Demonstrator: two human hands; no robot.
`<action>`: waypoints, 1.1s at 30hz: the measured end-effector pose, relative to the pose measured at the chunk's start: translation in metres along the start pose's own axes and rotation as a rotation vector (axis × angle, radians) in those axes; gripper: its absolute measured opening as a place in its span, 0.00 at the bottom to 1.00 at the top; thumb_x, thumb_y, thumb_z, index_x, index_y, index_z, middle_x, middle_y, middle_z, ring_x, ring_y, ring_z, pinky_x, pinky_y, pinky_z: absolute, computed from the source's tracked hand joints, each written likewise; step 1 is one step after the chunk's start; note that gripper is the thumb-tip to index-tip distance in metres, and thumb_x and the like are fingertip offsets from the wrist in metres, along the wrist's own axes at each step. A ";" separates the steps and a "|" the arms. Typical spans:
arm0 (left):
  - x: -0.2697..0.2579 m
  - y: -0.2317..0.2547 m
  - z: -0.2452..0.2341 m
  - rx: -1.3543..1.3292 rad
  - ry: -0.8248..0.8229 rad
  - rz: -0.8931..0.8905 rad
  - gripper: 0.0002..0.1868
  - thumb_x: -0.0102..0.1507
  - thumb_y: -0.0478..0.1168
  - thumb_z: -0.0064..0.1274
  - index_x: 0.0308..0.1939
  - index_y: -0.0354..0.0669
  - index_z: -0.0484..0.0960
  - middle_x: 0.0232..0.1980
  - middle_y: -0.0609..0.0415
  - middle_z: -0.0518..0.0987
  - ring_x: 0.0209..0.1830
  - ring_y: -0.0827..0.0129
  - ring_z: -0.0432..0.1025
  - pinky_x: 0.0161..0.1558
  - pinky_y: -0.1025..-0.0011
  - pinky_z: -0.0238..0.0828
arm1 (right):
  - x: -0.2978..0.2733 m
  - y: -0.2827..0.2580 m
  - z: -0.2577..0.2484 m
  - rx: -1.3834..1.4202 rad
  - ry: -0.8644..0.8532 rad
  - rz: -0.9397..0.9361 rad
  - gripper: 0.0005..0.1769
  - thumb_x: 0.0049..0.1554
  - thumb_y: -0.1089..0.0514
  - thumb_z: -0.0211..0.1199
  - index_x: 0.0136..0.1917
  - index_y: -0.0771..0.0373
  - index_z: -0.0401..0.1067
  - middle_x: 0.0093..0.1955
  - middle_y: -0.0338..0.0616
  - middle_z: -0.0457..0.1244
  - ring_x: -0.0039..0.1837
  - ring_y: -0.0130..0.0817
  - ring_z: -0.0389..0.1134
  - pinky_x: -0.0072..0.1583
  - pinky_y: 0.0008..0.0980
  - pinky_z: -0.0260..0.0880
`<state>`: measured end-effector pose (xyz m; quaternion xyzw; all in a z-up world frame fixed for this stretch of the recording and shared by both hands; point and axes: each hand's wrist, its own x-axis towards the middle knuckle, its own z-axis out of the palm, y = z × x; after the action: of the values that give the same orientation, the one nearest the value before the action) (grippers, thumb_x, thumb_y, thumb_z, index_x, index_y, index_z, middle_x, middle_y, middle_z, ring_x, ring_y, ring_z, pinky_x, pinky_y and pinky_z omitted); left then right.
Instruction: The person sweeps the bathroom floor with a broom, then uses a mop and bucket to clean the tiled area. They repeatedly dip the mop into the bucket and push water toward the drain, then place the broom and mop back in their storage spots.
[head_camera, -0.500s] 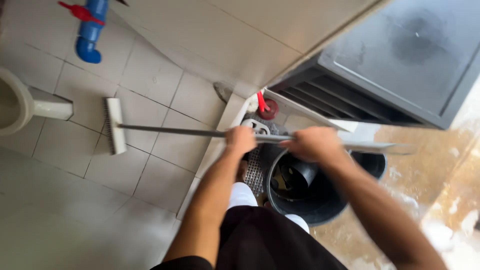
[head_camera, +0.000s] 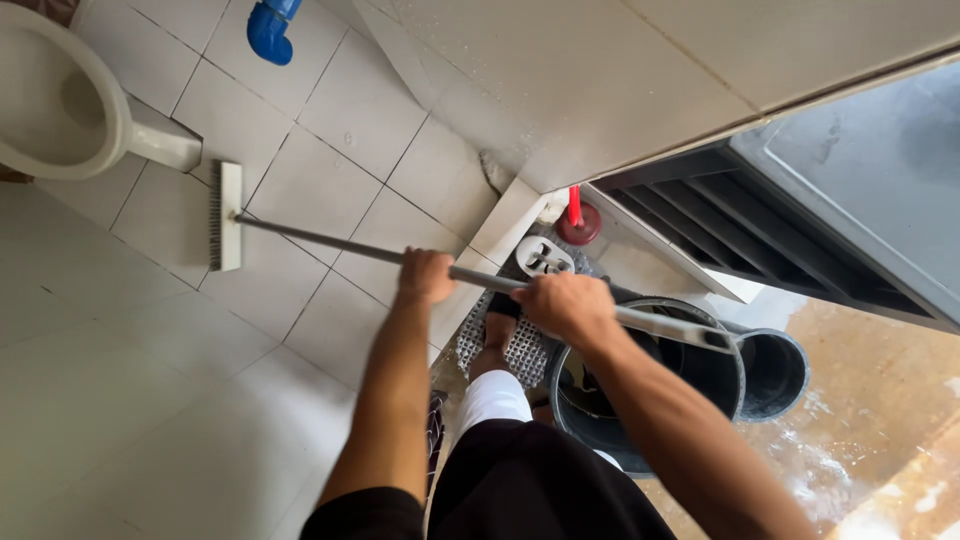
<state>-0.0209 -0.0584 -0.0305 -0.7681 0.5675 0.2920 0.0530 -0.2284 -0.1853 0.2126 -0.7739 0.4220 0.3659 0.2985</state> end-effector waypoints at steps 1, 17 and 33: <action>0.000 0.022 -0.003 -0.003 -0.008 0.001 0.11 0.53 0.47 0.65 0.36 0.51 0.87 0.37 0.51 0.85 0.43 0.55 0.79 0.54 0.53 0.68 | -0.003 0.016 0.002 0.001 -0.008 0.003 0.30 0.64 0.30 0.45 0.56 0.50 0.78 0.48 0.47 0.72 0.52 0.45 0.75 0.52 0.45 0.75; -0.022 0.370 -0.024 -0.180 -0.212 0.220 0.10 0.57 0.40 0.54 0.37 0.46 0.89 0.42 0.44 0.86 0.45 0.52 0.81 0.51 0.57 0.74 | -0.147 0.302 0.034 -0.143 -0.105 0.463 0.37 0.60 0.22 0.42 0.67 0.39 0.77 0.52 0.39 0.76 0.55 0.37 0.77 0.56 0.41 0.79; -0.031 0.239 -0.023 0.099 -0.148 0.233 0.10 0.52 0.43 0.59 0.37 0.51 0.89 0.40 0.49 0.86 0.45 0.55 0.81 0.49 0.55 0.73 | -0.113 0.193 0.074 0.120 -0.007 0.269 0.35 0.60 0.24 0.44 0.66 0.44 0.74 0.50 0.44 0.71 0.55 0.45 0.74 0.55 0.47 0.75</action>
<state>-0.2336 -0.1259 0.0643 -0.6698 0.6611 0.3235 0.0983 -0.4620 -0.1691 0.2351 -0.6898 0.5421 0.3794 0.2939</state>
